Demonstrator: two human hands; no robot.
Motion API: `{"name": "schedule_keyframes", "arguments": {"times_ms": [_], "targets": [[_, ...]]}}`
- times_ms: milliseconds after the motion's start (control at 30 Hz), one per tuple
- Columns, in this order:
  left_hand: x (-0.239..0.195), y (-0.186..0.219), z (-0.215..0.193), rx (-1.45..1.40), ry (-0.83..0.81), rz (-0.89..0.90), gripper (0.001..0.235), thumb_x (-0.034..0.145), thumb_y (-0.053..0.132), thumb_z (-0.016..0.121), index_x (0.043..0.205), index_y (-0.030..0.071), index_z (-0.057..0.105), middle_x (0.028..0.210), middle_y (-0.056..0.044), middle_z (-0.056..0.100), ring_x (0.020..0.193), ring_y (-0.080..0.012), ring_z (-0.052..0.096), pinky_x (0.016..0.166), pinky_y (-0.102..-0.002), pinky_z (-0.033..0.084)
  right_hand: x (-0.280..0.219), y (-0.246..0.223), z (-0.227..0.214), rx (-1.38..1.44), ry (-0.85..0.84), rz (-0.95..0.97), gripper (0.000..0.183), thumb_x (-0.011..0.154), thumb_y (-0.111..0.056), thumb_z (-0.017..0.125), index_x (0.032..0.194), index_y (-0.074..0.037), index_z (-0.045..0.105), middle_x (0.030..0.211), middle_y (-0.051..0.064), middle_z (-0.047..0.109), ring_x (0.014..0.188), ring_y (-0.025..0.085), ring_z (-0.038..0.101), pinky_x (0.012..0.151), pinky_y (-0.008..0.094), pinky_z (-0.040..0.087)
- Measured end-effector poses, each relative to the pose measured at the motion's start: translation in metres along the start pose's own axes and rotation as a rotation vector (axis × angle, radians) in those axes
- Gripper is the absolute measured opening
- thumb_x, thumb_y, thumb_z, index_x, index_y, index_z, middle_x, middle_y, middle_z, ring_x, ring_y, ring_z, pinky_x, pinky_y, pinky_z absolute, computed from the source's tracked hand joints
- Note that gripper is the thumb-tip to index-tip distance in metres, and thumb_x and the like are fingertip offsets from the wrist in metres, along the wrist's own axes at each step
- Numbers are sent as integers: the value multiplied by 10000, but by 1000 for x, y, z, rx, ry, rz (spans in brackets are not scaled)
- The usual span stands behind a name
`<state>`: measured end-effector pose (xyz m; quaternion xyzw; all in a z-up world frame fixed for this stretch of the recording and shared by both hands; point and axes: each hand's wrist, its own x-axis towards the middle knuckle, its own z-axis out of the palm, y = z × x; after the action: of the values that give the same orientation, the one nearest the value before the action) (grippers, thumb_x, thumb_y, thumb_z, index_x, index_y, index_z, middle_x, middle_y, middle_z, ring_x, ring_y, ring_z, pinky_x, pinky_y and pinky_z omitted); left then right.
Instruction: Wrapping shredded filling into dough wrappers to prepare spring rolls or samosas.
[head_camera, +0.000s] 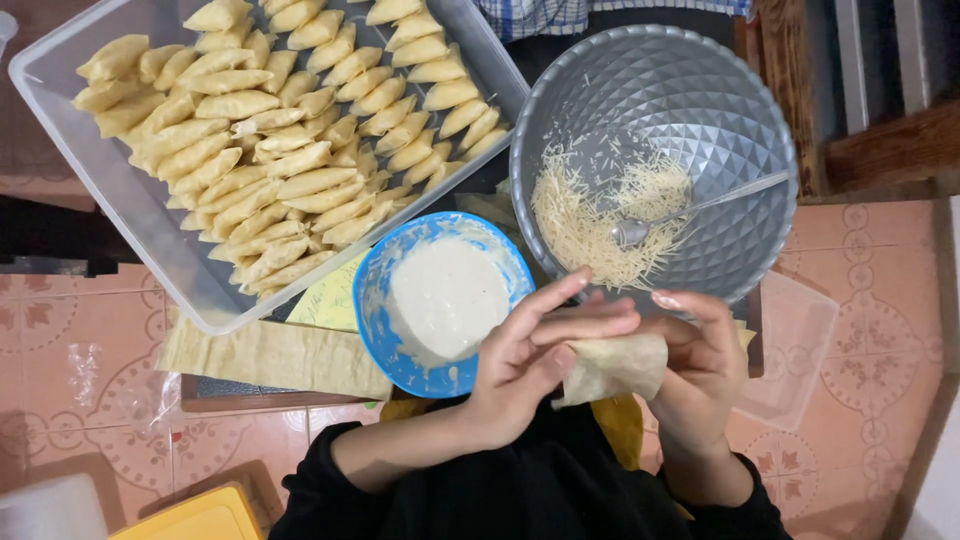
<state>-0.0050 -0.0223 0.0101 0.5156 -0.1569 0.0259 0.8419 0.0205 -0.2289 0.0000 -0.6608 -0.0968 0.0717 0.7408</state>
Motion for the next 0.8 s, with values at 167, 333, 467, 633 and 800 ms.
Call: {"name": "schedule_keyframes", "arguments": {"times_ms": [167,333,467,633,800], "targets": [[-5,-25,12,-555,5,-141,433,1197,238,331,1506,-50,427,1610,-224,462,1554,-317,423,1334,-476,309,7,2,9,-157,91,-78,612,872,109,718,1411,-17,458,1071,229,732,954,230,736,818,297,605],[-1,-28,14,-590,118,-79,410,1204,241,309,1463,-39,460,1605,-244,456,1547,-322,425,1334,-476,317,15,-25,32,-326,147,-384,591,952,-54,697,1445,-61,372,1046,197,692,986,224,668,952,358,507],[7,-14,17,-614,131,-54,439,1171,277,303,1509,15,403,1588,-199,473,1533,-289,433,1326,-436,323,15,-18,39,-107,-86,-360,555,1056,-331,508,1476,-78,248,1036,178,708,1232,290,584,1284,535,140],[6,-20,18,-681,121,-51,391,1177,265,318,1501,55,382,1494,-198,532,1494,-305,463,1295,-460,372,14,1,26,-877,-142,-845,293,1096,-288,394,1337,-121,392,921,100,715,1097,303,689,1295,602,108],[4,-25,18,-783,157,-63,320,1207,227,339,1448,32,422,1444,-236,564,1470,-347,476,1299,-505,380,18,6,28,-548,264,-904,353,1061,-210,585,1331,-67,409,1015,130,680,1081,262,679,1100,454,543]]}}
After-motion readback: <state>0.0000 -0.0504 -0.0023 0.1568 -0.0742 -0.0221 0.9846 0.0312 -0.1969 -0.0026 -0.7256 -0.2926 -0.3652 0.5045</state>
